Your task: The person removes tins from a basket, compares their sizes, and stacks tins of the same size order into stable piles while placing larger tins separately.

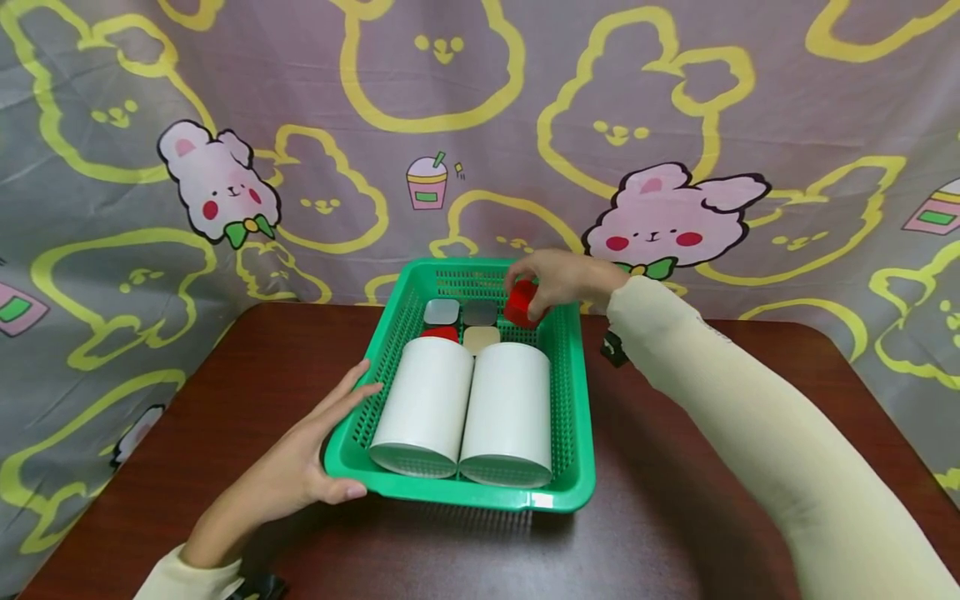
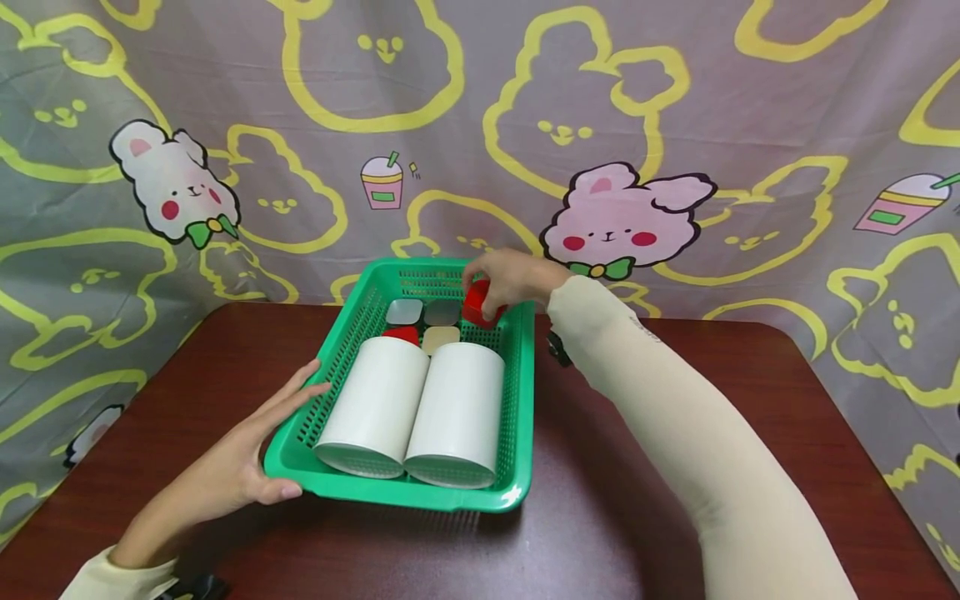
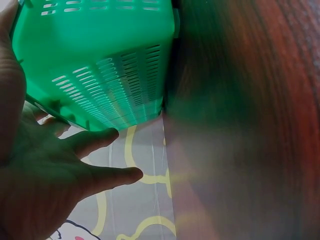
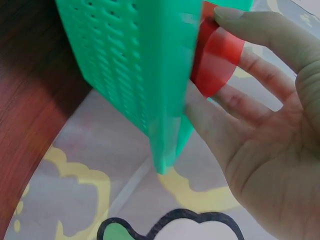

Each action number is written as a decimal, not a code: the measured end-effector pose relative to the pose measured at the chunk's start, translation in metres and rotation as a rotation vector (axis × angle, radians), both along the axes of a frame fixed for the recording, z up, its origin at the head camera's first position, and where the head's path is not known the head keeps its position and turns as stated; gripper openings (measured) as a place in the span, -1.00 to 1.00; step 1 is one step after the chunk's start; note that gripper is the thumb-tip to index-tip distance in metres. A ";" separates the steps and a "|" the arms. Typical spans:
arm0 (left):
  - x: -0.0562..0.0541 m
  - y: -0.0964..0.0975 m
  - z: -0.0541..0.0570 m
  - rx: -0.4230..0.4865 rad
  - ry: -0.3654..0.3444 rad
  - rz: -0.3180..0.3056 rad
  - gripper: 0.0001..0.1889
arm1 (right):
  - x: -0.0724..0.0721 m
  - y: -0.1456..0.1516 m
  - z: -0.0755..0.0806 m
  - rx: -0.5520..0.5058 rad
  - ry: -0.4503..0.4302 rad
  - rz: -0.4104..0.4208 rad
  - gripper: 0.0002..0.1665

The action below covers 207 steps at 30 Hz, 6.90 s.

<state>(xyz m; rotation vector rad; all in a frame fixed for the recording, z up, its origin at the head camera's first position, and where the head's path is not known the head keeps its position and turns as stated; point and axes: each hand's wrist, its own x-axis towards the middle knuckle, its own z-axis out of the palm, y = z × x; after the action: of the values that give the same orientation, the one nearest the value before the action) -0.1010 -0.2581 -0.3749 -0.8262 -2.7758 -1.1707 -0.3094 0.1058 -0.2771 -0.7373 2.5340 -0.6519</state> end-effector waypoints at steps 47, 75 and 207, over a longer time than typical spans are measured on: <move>-0.001 0.000 -0.007 0.048 -0.002 -0.002 0.06 | 0.032 0.119 0.008 -0.324 0.059 -0.280 -0.22; -0.003 0.001 -0.012 0.100 0.043 -0.003 0.04 | 0.017 0.155 -0.079 -0.360 -0.071 -0.314 -0.20; -0.004 0.000 -0.013 0.098 0.049 -0.012 0.06 | 0.020 0.063 -0.014 -0.398 0.014 -0.087 -0.21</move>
<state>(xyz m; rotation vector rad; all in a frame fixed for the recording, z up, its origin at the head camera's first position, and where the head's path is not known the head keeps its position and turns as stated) -0.1049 -0.2578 -0.3875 -0.8520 -2.6546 -1.2583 -0.2893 0.1692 -0.2913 -0.7625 2.4864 -1.2061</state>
